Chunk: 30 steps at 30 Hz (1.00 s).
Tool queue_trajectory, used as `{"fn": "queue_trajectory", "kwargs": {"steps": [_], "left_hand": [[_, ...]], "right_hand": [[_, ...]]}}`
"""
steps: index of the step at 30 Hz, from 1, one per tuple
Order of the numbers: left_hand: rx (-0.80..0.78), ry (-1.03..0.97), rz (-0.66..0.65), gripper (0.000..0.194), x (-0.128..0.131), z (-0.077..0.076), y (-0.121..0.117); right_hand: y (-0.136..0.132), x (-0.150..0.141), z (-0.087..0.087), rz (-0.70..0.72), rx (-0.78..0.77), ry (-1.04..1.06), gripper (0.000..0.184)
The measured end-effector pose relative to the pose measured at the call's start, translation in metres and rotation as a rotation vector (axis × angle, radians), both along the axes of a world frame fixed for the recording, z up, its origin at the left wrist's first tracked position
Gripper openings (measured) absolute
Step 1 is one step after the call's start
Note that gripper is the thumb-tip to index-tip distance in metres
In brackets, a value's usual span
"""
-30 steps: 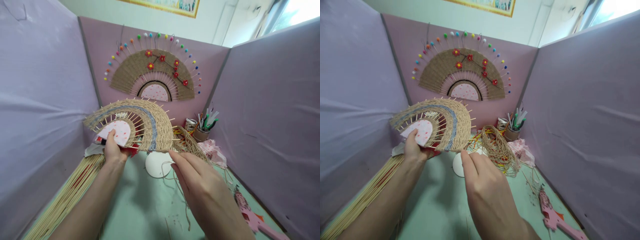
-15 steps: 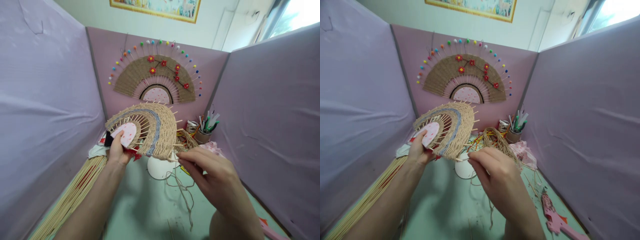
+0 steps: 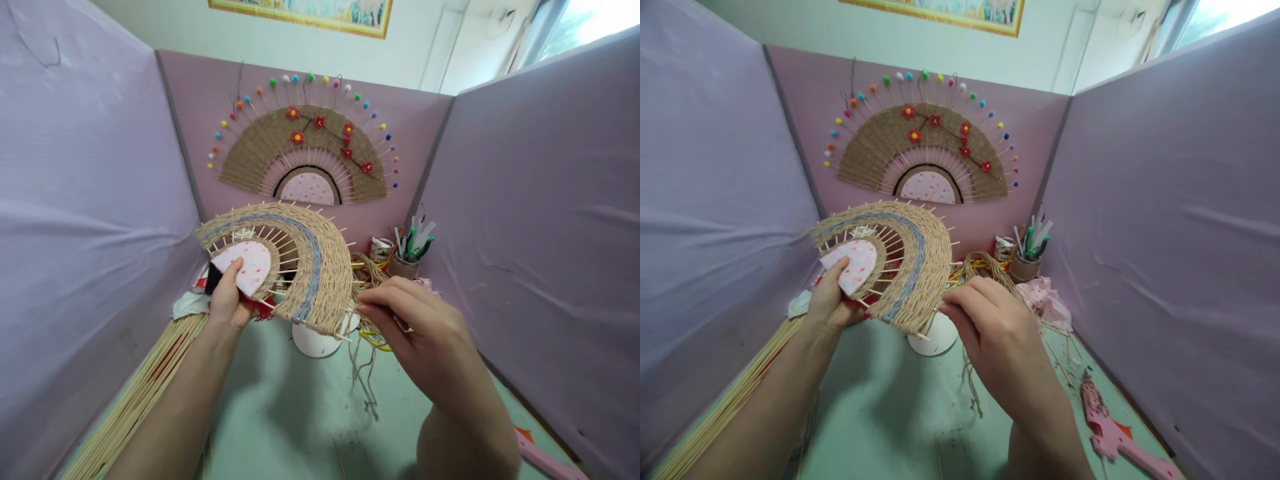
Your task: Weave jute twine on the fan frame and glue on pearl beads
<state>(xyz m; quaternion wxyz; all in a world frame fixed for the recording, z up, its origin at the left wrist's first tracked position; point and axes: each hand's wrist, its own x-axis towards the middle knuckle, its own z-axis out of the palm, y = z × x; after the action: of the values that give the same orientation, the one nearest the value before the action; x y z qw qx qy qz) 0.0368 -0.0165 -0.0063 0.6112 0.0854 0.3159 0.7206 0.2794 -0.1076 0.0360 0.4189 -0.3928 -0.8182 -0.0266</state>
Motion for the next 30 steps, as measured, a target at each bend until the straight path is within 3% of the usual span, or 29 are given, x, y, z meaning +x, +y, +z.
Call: {"fn": "queue_trajectory", "kwargs": {"steps": [8, 14, 19, 25, 30], "left_hand": [[0.059, 0.095, 0.013, 0.034, -0.002, -0.003, 0.002], [0.065, 0.087, 0.023, 0.034, 0.001, 0.001, -0.001], [0.092, 0.106, 0.004, 0.034, 0.003, 0.004, -0.002], [0.15, 0.153, 0.001, 0.034, -0.001, 0.005, -0.005], [0.141, 0.142, -0.051, 0.036, -0.004, 0.005, -0.005]], "right_hand": [[0.003, 0.004, 0.003, -0.083, -0.142, 0.03, 0.015], [0.01, 0.006, 0.004, 0.027, -0.314, -0.019, 0.014], [0.015, 0.006, 0.004, 0.024, -0.393, -0.081, 0.025], [0.021, 0.007, 0.002, -0.001, -0.384, -0.069, 0.033], [0.024, 0.009, 0.003, 0.06, -0.303, -0.054, 0.016]]}}
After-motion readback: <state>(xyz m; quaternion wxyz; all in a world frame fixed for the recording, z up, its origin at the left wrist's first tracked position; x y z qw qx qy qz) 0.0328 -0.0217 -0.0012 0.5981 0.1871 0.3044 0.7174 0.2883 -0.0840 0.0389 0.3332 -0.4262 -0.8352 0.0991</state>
